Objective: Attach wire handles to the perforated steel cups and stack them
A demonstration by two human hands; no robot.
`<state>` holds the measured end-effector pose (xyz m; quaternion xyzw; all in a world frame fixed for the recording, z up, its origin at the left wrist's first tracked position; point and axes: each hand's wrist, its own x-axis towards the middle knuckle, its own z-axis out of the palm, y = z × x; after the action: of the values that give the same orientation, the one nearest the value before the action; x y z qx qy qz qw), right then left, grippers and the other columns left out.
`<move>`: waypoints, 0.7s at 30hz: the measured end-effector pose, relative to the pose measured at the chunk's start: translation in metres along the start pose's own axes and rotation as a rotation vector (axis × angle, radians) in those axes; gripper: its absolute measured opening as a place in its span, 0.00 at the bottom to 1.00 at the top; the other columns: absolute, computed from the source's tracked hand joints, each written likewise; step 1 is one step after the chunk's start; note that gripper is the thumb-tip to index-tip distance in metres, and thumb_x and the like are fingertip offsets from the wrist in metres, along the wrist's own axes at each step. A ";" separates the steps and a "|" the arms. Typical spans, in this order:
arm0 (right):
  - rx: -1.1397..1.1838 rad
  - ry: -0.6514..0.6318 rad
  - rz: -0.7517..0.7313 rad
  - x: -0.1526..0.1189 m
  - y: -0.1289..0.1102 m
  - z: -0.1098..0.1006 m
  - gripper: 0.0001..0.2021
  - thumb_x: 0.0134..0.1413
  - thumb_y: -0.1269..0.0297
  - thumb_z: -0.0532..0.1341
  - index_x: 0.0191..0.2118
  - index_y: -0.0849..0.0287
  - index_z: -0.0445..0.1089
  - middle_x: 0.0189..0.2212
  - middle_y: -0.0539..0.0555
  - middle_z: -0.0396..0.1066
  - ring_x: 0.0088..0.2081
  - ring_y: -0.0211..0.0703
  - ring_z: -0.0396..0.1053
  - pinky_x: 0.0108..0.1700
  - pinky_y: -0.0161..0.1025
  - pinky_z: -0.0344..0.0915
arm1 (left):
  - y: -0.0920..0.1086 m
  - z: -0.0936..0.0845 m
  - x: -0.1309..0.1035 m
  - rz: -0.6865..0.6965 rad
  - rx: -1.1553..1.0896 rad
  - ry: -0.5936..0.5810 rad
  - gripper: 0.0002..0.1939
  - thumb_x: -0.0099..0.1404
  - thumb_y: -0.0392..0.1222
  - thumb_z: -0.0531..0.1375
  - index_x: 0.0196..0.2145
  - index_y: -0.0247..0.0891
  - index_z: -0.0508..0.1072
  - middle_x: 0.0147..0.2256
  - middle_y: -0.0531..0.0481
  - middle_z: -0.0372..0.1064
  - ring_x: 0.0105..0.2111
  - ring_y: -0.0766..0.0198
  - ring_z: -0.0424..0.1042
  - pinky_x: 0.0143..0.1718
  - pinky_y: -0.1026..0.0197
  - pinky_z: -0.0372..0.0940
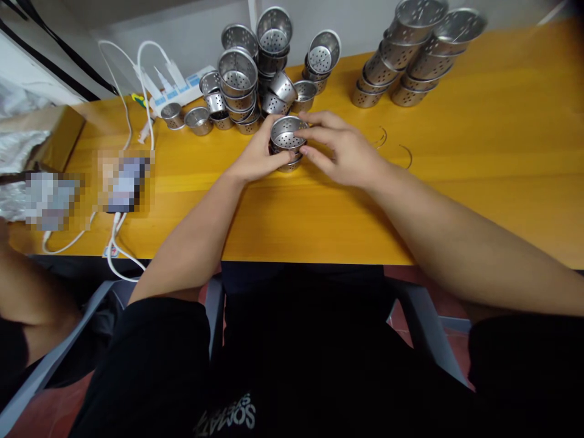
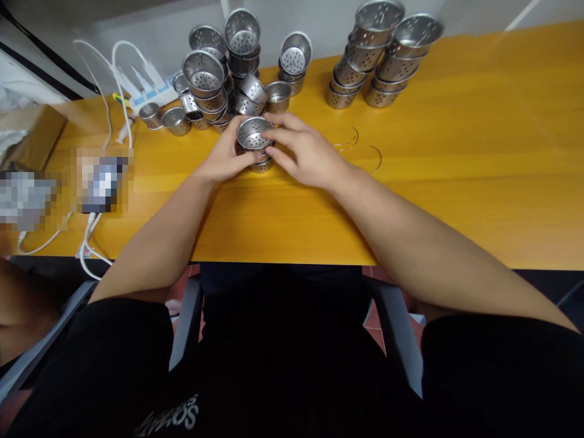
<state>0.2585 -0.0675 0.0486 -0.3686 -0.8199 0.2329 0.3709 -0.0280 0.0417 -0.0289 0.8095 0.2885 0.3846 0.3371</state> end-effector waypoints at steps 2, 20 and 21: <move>-0.007 -0.009 -0.011 0.000 0.001 0.001 0.28 0.79 0.25 0.75 0.75 0.24 0.89 0.81 0.51 0.81 0.89 0.83 0.66 0.90 0.91 0.64 | -0.001 -0.001 -0.002 0.007 0.035 0.006 0.52 0.70 0.69 0.83 0.80 0.49 0.69 0.73 0.35 0.80 0.73 0.35 0.83 0.78 0.31 0.79; -0.213 0.056 0.203 -0.003 -0.002 -0.019 0.43 0.70 0.11 0.67 0.82 0.15 0.77 0.77 0.48 0.83 0.92 0.87 0.55 0.94 0.89 0.50 | -0.115 -0.180 -0.019 -0.404 0.540 0.991 0.27 0.76 0.45 0.83 0.55 0.50 0.69 0.64 0.53 0.71 0.73 0.55 0.51 0.82 0.36 0.46; -0.205 0.060 0.204 -0.003 -0.003 -0.019 0.43 0.70 0.10 0.66 0.82 0.16 0.77 0.76 0.50 0.84 0.92 0.87 0.55 0.94 0.89 0.52 | -0.128 -0.187 -0.027 -0.327 0.549 0.861 0.23 0.80 0.53 0.80 0.56 0.51 0.70 0.60 0.54 0.75 0.69 0.56 0.55 0.76 0.39 0.49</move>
<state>0.2735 -0.0696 0.0606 -0.4927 -0.7863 0.1731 0.3302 -0.2222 0.1599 -0.0495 0.5812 0.6129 0.5349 0.0196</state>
